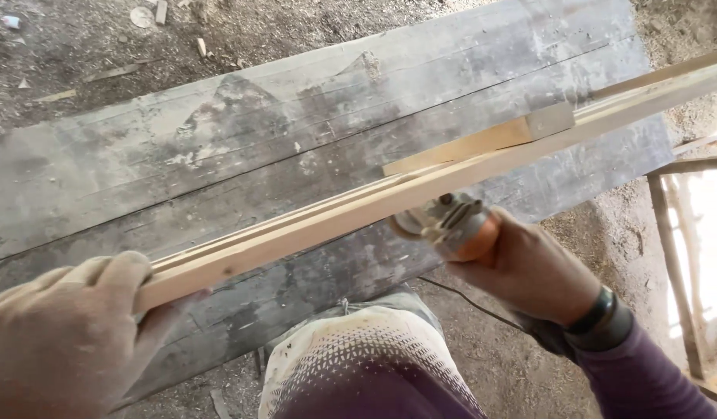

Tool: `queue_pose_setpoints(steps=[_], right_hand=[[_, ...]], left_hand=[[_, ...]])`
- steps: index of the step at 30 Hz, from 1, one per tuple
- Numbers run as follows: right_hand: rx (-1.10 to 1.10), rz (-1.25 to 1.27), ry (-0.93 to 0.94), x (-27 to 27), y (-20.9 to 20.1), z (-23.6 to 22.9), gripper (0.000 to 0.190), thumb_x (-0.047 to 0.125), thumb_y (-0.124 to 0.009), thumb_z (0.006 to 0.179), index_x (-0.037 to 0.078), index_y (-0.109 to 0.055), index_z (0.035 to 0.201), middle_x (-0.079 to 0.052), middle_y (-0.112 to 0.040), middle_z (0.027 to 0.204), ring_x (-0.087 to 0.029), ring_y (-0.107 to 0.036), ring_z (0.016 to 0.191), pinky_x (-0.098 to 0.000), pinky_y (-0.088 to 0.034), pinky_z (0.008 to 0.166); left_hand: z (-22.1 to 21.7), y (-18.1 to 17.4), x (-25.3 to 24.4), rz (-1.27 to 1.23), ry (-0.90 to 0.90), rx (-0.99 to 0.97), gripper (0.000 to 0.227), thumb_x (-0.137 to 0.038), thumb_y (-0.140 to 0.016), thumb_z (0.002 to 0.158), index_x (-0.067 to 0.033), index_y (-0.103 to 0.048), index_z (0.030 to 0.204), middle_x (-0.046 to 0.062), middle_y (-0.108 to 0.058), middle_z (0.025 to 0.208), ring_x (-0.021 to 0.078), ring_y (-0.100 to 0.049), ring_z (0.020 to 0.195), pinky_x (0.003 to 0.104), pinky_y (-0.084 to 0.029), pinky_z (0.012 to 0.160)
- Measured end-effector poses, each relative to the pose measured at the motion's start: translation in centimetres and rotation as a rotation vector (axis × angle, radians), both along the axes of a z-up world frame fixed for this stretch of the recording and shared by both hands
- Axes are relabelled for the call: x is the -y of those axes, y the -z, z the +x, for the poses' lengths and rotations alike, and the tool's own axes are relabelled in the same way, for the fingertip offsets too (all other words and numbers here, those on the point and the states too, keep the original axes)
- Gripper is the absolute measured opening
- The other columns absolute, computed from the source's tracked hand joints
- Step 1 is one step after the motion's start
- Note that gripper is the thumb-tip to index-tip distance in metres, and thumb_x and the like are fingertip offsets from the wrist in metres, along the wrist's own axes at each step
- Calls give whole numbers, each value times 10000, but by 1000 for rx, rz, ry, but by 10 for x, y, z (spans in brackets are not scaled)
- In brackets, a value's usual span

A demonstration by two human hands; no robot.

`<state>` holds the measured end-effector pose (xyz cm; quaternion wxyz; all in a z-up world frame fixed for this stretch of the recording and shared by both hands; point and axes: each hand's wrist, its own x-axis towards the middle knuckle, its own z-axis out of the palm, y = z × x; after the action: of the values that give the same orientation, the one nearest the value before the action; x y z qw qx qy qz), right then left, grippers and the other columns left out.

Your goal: Sand a wooden frame using a power angle grinder with a sanding disc.

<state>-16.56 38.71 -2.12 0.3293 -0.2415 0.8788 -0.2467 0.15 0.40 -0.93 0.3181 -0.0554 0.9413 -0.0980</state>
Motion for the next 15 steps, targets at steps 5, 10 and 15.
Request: queue_pose_setpoints(steps=[5,10,15], right_hand=[[21,27,124,-33,-11,-35,503,283,-763,800,58,-618,1226,-108,-784,1043,-204,-776,911,-387,-653,788],[15,126,95,-54,-19,-62,580,332,-828,769,86,-617,1249,-104,-786,989,-213,-774,894,-410,-623,770],[78,257,105,-82,-18,-92,538,351,-815,778,120,-629,1226,-85,-754,961,-210,-743,870,-390,-646,766]], left_hand=[[-12,17,-35,55,39,-276,481,-700,-524,831,-231,-629,863,-7,-726,716,122,-752,690,345,-640,723],[-43,8,-81,-25,77,-472,547,-750,-537,800,-211,-625,805,-4,-712,687,142,-726,645,341,-614,636],[-33,47,-58,-37,67,-253,520,-761,-513,838,-253,-553,738,-56,-624,574,73,-597,564,262,-566,631]])
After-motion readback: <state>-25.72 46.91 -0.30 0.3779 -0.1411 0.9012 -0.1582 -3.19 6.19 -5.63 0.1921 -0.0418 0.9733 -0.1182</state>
